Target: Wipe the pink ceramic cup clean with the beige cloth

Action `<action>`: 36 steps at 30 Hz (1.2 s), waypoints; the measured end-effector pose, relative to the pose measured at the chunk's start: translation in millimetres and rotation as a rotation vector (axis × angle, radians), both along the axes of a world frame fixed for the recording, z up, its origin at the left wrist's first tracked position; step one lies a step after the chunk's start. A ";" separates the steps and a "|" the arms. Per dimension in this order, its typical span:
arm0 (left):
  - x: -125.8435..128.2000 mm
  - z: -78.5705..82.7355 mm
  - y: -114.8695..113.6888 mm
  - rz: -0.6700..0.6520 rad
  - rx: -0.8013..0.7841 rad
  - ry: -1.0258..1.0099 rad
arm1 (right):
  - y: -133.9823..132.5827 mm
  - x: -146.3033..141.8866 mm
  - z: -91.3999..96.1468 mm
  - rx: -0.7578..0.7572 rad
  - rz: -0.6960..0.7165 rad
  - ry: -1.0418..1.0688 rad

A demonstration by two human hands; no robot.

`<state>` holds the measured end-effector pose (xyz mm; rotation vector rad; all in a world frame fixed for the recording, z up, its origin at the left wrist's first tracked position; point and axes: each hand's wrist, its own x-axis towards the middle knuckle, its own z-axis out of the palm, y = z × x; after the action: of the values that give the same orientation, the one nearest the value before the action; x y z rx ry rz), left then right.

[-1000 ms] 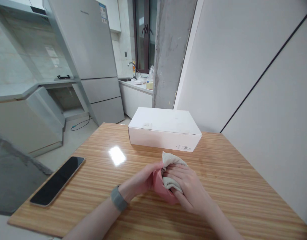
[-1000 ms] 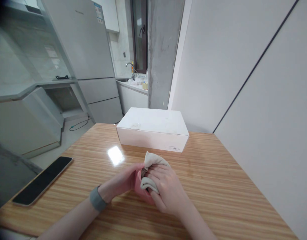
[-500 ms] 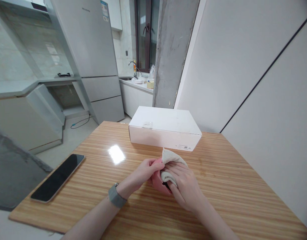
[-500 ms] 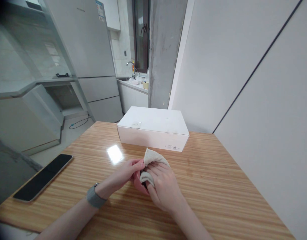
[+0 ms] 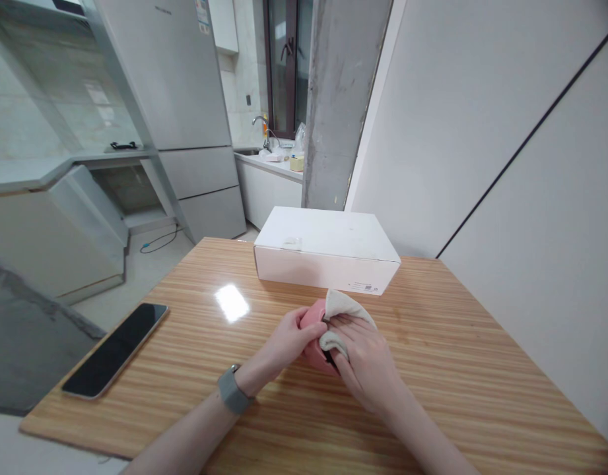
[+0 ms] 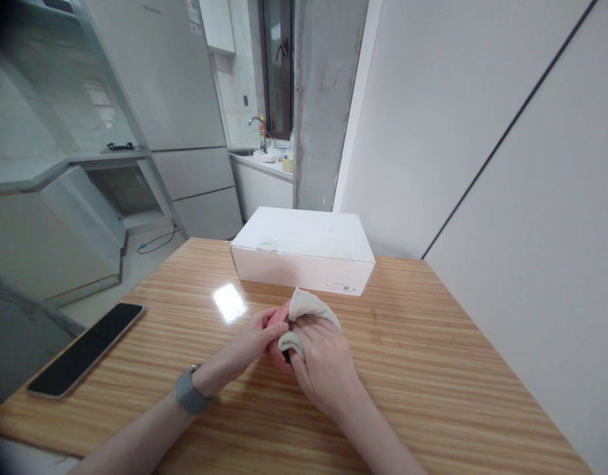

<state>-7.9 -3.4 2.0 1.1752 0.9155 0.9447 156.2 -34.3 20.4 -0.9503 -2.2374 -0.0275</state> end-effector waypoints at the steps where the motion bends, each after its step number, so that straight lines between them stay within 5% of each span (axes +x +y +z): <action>1: 0.0 0.2 -0.2 0.014 0.003 0.013 | -0.1 -0.9 -1.8 0.003 -0.013 -0.002; 8: 6.3 -4.5 -5.6 0.100 -0.167 -0.127 | 1.1 -4.0 -13.9 0.154 -0.163 -0.004; 14: 4.7 1.0 -6.2 -0.105 -0.254 -0.403 | 2.8 7.1 -1.5 0.102 0.110 -0.052; 20: -2.8 6.3 -6.3 -0.152 -0.178 -0.252 | -2.2 7.9 5.9 0.044 0.215 -0.009; 27: 2.0 -2.1 -5.8 0.029 -0.165 -0.090 | -1.1 2.6 4.1 -0.007 0.083 -0.024; 32: 12.8 -8.0 -11.4 0.053 -0.244 -0.306 | 0.7 0.1 4.5 0.096 -0.049 -0.015; 36: 12.7 -1.7 -14.2 0.001 -0.280 -0.402 | 0.8 4.9 4.9 0.118 0.004 -0.042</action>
<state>4.8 -17.6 0.3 0.7129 0.6945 0.9736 161.1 -33.4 25.3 -0.8886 -2.2490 -0.1766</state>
